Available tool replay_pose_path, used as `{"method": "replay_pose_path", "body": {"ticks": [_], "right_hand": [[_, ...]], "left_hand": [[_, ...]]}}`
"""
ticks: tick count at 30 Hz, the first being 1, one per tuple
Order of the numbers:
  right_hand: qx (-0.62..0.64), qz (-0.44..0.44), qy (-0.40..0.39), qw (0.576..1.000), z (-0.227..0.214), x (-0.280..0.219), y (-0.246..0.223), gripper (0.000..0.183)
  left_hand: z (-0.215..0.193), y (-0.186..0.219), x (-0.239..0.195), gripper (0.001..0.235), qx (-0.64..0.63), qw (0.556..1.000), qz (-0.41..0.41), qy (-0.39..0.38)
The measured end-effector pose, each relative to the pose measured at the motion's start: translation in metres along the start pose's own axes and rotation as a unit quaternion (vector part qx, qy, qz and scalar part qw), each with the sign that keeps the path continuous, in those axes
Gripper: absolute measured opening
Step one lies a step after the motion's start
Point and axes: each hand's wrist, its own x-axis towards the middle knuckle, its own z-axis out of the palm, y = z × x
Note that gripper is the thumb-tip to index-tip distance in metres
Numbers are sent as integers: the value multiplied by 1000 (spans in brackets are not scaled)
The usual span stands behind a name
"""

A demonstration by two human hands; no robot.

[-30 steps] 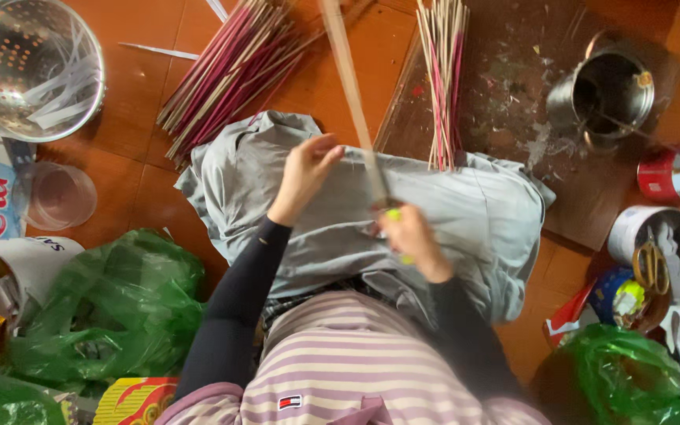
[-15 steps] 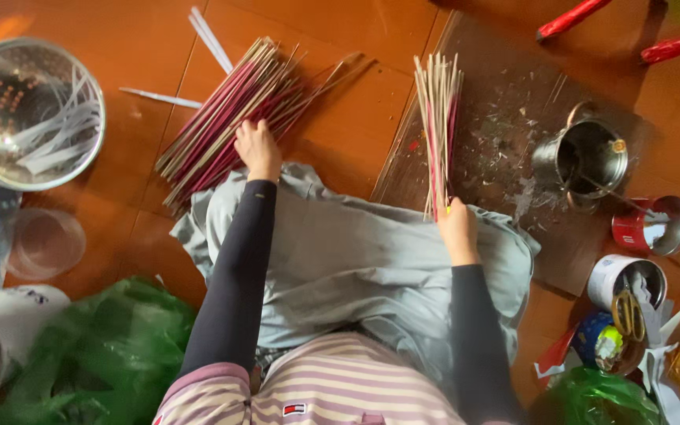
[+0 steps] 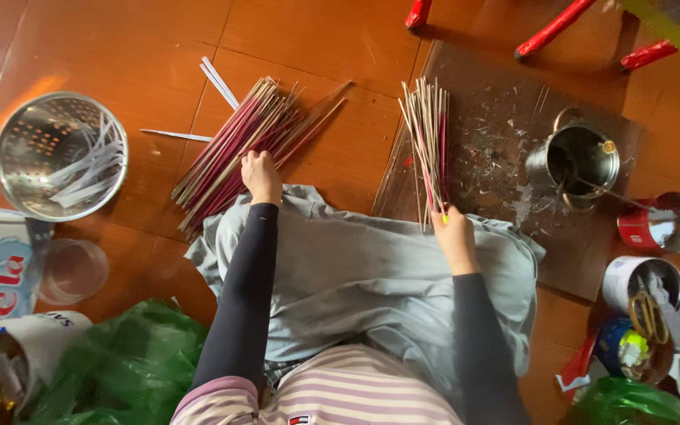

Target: The person sits on the floor and uses a knife to sharpen the ends of thin wooden sticks. They pick up sticks from a pile, hold them against a cloth on their lap, and scrape the knife along the wood to create a point. The sharpened sticks are placed into a separate pile.

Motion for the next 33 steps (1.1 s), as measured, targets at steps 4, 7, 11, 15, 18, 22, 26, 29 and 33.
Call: {"method": "replay_pose_path", "body": {"ticks": [4,7,11,15,18,22,26,29,33], "right_hand": [[157,53,-39,985,-17,-6,-40,21],[300,77,-116,944,-24,-14,-79,17],[545,135,-103,821,-29,-29,-113,19],[596,125,-80,789,-36,-49,-124,14],[627,88,-108,766,-44,-64,-131,15],[665,106,-138,726,-53,-79,-142,15],[659,94,-149,731,-63,-86,-144,11],[601,48,-195,774,-67,-93,-142,12],[529,58,-261,806,-62,-106,-148,12]], "left_hand": [[-58,28,-18,8,-247,967,12,-60],[-108,55,-78,16,-549,752,-128,-342],[-145,100,-159,16,-597,657,-142,-438],[-164,116,-213,16,-604,630,-151,-464],[-169,118,-222,15,-609,622,-128,-475],[-177,121,-215,16,-602,621,-109,-490],[-199,134,-203,18,-585,636,-90,-496],[-220,136,-165,22,-628,705,5,-331],[-243,139,-104,34,-699,678,-8,-227]]}}
